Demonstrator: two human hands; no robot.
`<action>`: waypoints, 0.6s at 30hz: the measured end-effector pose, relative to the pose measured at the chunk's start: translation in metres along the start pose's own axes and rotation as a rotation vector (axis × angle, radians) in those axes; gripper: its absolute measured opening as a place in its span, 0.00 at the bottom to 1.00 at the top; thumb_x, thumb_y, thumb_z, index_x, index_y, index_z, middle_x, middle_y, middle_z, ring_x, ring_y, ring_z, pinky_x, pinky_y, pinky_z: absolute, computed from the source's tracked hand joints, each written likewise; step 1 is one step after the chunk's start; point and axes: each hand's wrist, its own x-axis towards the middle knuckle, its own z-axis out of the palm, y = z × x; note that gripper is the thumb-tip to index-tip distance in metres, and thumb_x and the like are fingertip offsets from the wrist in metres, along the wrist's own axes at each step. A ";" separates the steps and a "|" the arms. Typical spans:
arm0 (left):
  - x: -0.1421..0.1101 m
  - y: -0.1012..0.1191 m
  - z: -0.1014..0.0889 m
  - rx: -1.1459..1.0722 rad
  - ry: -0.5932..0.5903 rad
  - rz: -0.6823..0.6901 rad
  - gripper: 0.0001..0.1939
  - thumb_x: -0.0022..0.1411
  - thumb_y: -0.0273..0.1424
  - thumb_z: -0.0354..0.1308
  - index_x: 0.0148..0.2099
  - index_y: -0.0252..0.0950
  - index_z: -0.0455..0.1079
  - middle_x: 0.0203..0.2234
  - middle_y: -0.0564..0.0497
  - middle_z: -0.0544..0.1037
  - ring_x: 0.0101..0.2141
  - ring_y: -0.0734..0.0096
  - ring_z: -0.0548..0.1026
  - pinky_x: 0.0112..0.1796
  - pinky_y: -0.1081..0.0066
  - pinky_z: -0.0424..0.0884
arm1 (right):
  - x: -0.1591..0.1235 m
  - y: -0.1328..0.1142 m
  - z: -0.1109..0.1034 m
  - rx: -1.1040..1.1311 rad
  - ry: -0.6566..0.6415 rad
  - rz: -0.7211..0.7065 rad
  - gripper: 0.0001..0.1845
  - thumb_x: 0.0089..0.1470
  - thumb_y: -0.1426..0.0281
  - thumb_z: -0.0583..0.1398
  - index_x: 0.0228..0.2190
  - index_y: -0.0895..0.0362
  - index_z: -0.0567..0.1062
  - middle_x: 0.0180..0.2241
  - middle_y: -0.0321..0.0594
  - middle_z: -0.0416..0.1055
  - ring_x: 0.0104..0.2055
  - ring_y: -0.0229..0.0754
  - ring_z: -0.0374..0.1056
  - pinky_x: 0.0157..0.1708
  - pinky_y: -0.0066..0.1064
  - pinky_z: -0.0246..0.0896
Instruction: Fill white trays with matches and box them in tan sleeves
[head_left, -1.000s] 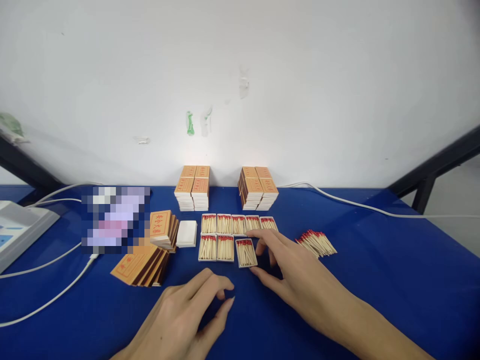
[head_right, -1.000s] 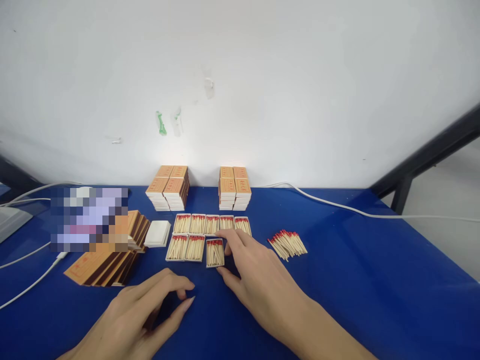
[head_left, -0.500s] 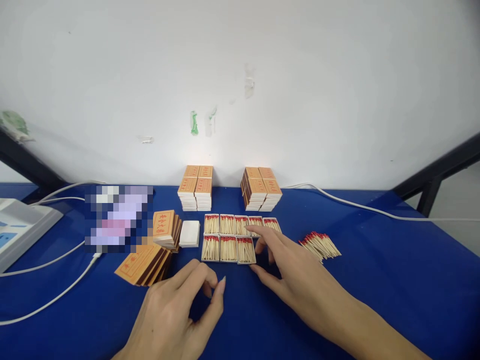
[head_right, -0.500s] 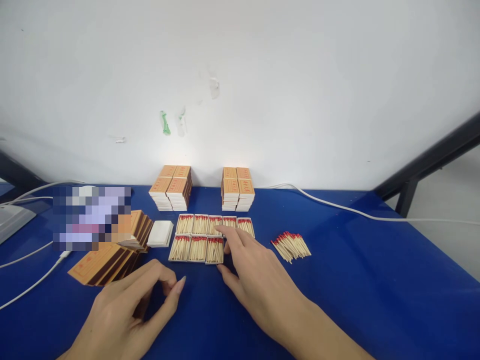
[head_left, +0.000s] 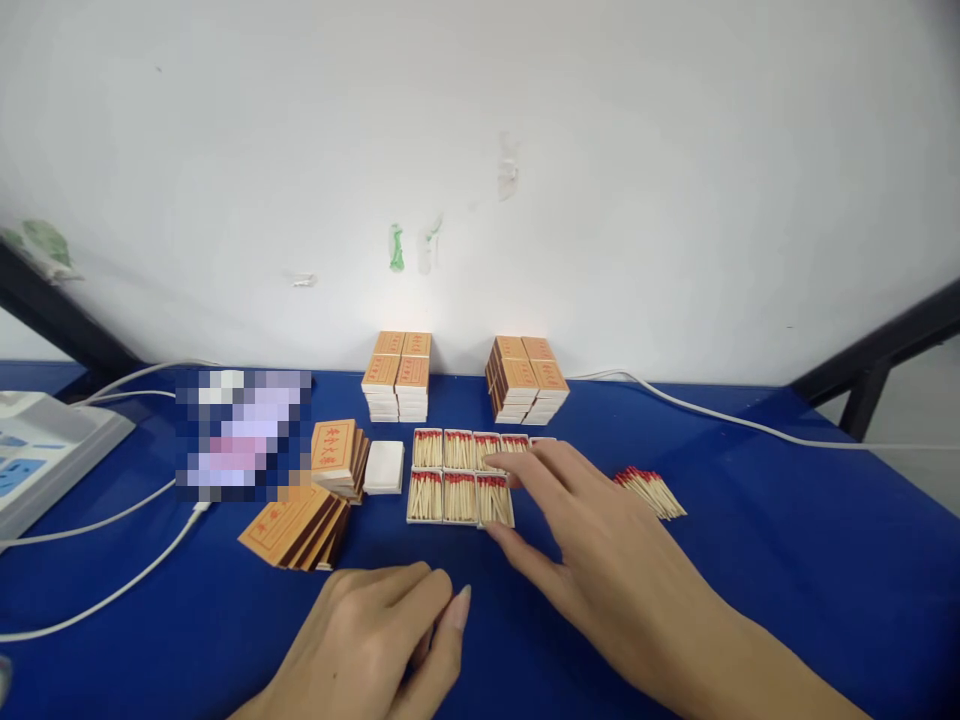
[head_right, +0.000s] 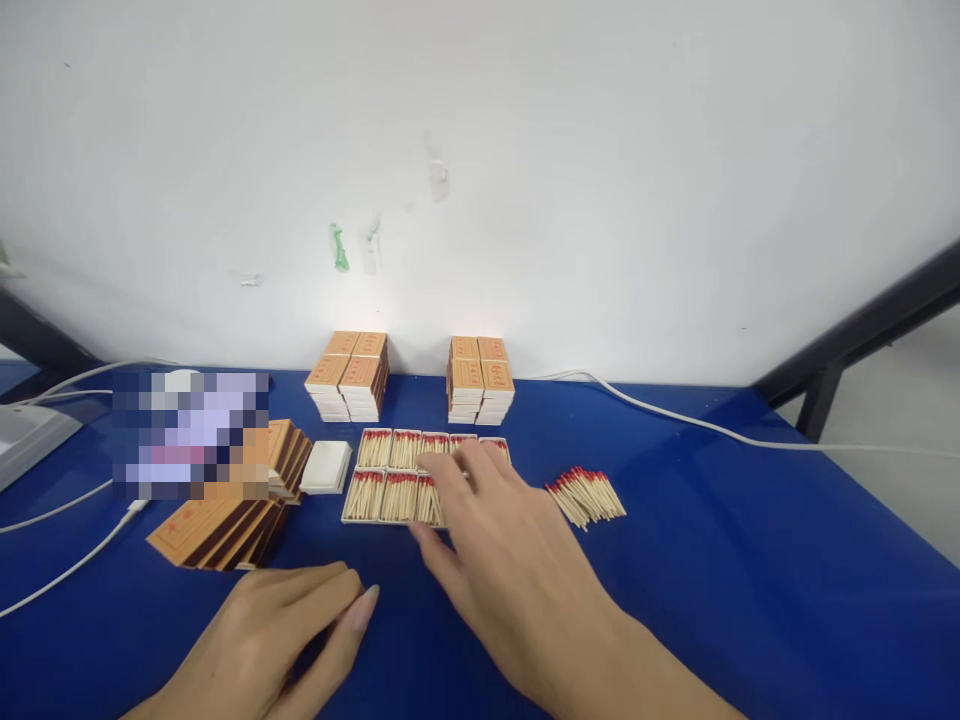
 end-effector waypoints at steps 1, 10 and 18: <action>-0.002 -0.001 0.001 -0.008 0.008 0.031 0.20 0.84 0.25 0.47 0.33 0.41 0.62 0.23 0.59 0.70 0.20 0.75 0.72 0.23 0.69 0.66 | 0.007 -0.006 -0.001 0.008 -0.006 -0.027 0.18 0.72 0.66 0.65 0.60 0.54 0.75 0.54 0.51 0.77 0.51 0.59 0.79 0.43 0.52 0.82; -0.009 -0.007 0.016 0.052 0.147 0.146 0.26 0.85 0.27 0.39 0.31 0.41 0.64 0.20 0.57 0.67 0.17 0.72 0.67 0.21 0.65 0.64 | 0.088 -0.035 0.019 0.058 -0.184 -0.255 0.30 0.64 0.60 0.75 0.59 0.64 0.76 0.57 0.56 0.76 0.63 0.60 0.66 0.62 0.55 0.73; -0.001 0.003 -0.004 0.142 0.051 0.194 0.27 0.86 0.31 0.45 0.30 0.39 0.70 0.19 0.56 0.72 0.17 0.72 0.71 0.19 0.67 0.69 | 0.100 -0.039 0.044 0.062 -0.173 -0.286 0.27 0.68 0.71 0.70 0.63 0.66 0.72 0.57 0.58 0.78 0.64 0.62 0.68 0.63 0.56 0.71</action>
